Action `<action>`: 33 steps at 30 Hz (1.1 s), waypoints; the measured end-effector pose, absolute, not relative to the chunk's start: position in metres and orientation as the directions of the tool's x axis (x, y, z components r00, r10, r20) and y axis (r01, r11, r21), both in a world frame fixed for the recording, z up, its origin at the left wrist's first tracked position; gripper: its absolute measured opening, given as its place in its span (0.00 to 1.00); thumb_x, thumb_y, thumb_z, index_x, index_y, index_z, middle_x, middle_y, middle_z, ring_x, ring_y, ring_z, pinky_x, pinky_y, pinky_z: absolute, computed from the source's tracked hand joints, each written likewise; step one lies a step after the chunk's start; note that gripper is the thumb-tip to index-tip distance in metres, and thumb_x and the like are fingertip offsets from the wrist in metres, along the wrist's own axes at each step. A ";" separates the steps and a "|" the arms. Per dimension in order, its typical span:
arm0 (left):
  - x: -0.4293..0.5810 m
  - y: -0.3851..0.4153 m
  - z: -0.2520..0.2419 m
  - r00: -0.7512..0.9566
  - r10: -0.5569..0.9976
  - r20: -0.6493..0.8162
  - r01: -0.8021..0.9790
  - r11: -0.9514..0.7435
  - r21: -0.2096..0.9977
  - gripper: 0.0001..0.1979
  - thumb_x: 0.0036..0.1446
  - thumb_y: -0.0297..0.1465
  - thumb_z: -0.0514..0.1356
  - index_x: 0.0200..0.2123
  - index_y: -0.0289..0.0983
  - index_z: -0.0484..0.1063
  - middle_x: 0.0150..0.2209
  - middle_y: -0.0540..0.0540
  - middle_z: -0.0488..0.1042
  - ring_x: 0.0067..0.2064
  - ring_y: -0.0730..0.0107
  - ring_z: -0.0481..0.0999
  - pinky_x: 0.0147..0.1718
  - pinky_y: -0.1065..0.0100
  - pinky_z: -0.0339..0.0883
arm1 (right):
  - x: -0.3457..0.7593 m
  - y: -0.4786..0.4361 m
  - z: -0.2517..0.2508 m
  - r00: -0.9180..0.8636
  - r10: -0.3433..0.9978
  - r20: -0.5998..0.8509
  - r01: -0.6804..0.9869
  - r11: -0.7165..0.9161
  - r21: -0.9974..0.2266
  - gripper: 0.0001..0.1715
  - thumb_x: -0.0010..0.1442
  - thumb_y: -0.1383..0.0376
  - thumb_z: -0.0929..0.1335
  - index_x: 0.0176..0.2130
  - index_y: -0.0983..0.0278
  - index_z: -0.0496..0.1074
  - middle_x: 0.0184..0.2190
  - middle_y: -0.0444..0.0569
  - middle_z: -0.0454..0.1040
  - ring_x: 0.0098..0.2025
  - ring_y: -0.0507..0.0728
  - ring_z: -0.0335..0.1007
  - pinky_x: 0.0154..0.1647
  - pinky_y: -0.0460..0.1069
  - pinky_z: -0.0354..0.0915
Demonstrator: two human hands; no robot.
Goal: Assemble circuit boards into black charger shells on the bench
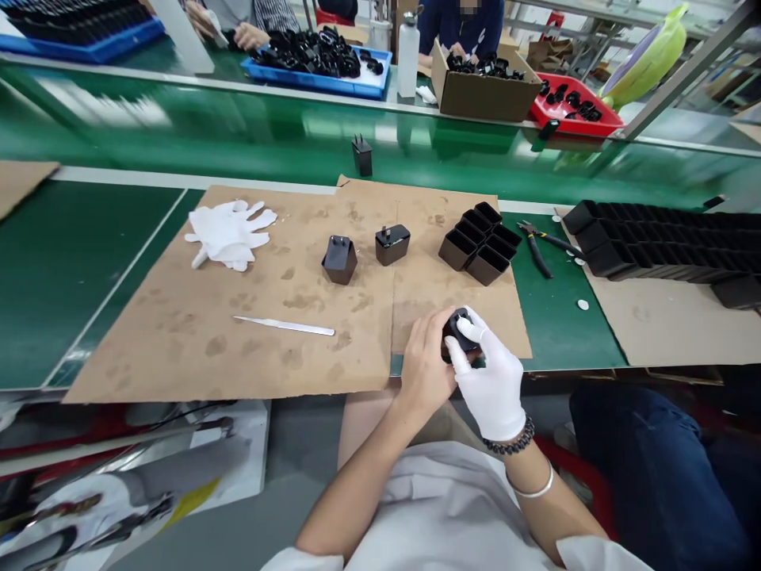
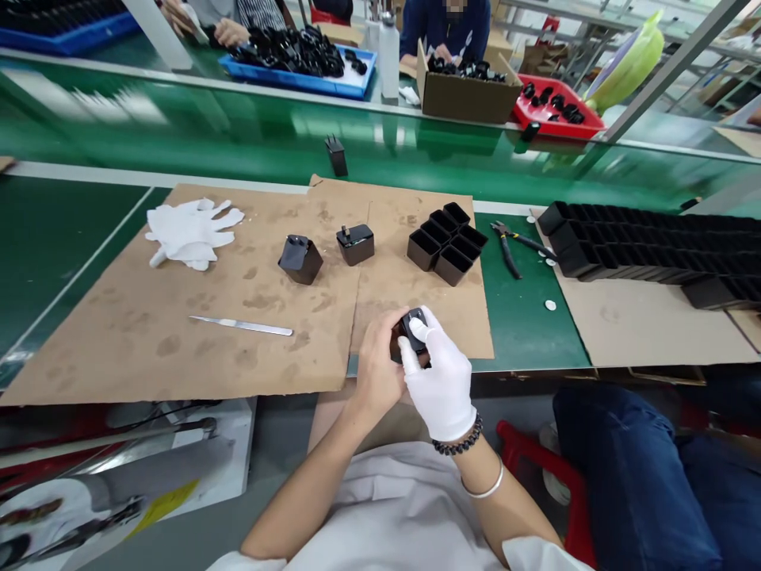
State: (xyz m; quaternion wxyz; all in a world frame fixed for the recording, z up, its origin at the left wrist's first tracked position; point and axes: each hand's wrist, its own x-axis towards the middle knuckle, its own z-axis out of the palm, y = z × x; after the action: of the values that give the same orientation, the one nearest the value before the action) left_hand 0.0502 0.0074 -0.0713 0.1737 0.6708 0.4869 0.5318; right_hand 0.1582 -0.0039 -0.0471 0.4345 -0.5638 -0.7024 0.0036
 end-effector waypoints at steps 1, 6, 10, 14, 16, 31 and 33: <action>0.051 0.008 -0.071 -0.041 0.832 0.553 0.467 -0.473 0.747 0.22 0.62 0.32 0.63 0.59 0.40 0.65 0.52 0.39 0.78 0.52 0.56 0.79 0.51 0.58 0.74 | 0.161 -0.002 -0.046 0.008 0.806 0.592 0.761 0.380 -0.527 0.12 0.65 0.62 0.71 0.48 0.63 0.78 0.52 0.55 0.81 0.48 0.62 0.83 0.46 0.52 0.81; 0.051 0.008 -0.073 -0.053 0.816 0.576 0.473 -0.488 0.734 0.23 0.61 0.31 0.63 0.58 0.40 0.65 0.51 0.39 0.78 0.52 0.56 0.79 0.51 0.58 0.74 | 0.169 0.002 -0.042 -0.001 0.846 0.533 0.675 0.394 -0.624 0.12 0.64 0.62 0.72 0.47 0.62 0.78 0.50 0.53 0.82 0.46 0.60 0.84 0.42 0.49 0.81; 0.052 0.008 -0.075 -0.044 0.806 0.591 0.486 -0.500 0.717 0.23 0.61 0.30 0.63 0.59 0.39 0.65 0.52 0.38 0.78 0.52 0.56 0.79 0.51 0.58 0.75 | 0.164 -0.001 -0.044 -0.027 0.835 0.550 0.728 0.394 -0.561 0.15 0.63 0.62 0.72 0.50 0.62 0.77 0.53 0.55 0.81 0.48 0.61 0.83 0.48 0.52 0.80; 0.049 0.006 -0.075 -0.020 0.857 0.514 0.418 -0.460 0.783 0.26 0.60 0.27 0.62 0.61 0.40 0.65 0.56 0.38 0.76 0.56 0.54 0.77 0.54 0.54 0.73 | 0.163 -0.001 -0.045 -0.047 0.815 0.578 0.797 0.379 -0.470 0.13 0.64 0.63 0.71 0.48 0.61 0.77 0.50 0.54 0.82 0.46 0.62 0.83 0.44 0.52 0.81; 0.044 0.005 -0.074 -0.010 0.903 0.429 0.305 -0.406 0.862 0.30 0.57 0.25 0.63 0.63 0.42 0.63 0.58 0.38 0.74 0.58 0.53 0.75 0.57 0.53 0.71 | 0.167 0.002 -0.041 -0.067 0.789 0.610 0.791 0.415 -0.450 0.09 0.64 0.64 0.70 0.45 0.61 0.77 0.42 0.50 0.84 0.41 0.60 0.84 0.41 0.51 0.81; 0.030 0.006 -0.064 -0.192 0.975 0.115 -0.383 -0.182 0.906 0.18 0.59 0.28 0.66 0.52 0.43 0.72 0.39 0.49 0.77 0.46 0.69 0.78 0.54 0.65 0.70 | 0.194 0.031 -0.043 0.084 0.796 0.599 0.652 0.411 -0.637 0.11 0.61 0.62 0.74 0.45 0.60 0.76 0.46 0.51 0.83 0.49 0.60 0.81 0.54 0.55 0.77; 0.030 0.006 -0.064 -0.195 0.971 0.137 -0.352 -0.200 0.914 0.16 0.59 0.28 0.66 0.51 0.42 0.72 0.39 0.49 0.77 0.45 0.69 0.79 0.53 0.64 0.70 | 0.194 0.029 -0.045 0.066 0.797 0.601 0.649 0.423 -0.632 0.09 0.62 0.62 0.73 0.43 0.60 0.76 0.45 0.51 0.83 0.48 0.60 0.81 0.52 0.55 0.78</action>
State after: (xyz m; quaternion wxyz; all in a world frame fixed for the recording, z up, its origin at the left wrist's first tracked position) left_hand 0.0305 0.0063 -0.0637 0.4966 0.3951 0.3918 0.6662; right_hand 0.1936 0.0293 -0.0447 0.5000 -0.5322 -0.6792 0.0738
